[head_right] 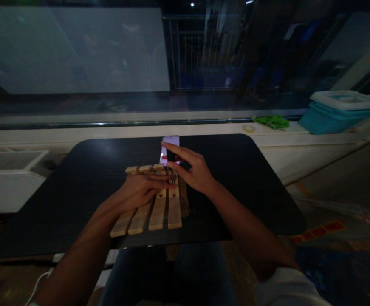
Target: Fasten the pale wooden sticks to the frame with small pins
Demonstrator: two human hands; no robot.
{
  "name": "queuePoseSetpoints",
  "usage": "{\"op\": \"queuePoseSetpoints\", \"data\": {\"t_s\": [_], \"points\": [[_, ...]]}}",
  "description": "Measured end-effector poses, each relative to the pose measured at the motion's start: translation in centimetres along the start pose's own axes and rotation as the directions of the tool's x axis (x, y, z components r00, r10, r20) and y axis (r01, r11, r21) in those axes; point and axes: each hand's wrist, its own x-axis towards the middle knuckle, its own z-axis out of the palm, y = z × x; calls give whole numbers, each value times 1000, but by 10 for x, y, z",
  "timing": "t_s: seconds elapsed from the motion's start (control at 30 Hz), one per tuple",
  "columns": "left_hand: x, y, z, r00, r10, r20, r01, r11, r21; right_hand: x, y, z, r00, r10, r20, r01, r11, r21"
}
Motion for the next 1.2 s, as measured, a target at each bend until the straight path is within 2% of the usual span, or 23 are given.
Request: {"op": "queuePoseSetpoints", "data": {"t_s": [0.13,0.27,0.77,1.07,1.2], "points": [[-1,1,-2,1000,-10,5,10,1000,-11,0,1,-2,997,-60,39,60,998,5],[-1,3,-3,999,-26,21,26,1000,-7,0,2,-2,996,-65,55,66,998,-22],[-1,0,-1,1000,-9,-6,9,1000,15,1,0,1,996,-79,-28,78,997,-20],[0,2,-2,1000,-20,11,20,1000,19,0,1,-1,994,-102,44,102,995,2],[-1,2,-2,1000,-22,21,21,999,29,-2,3,-1,996,-55,69,48,994,99]]}}
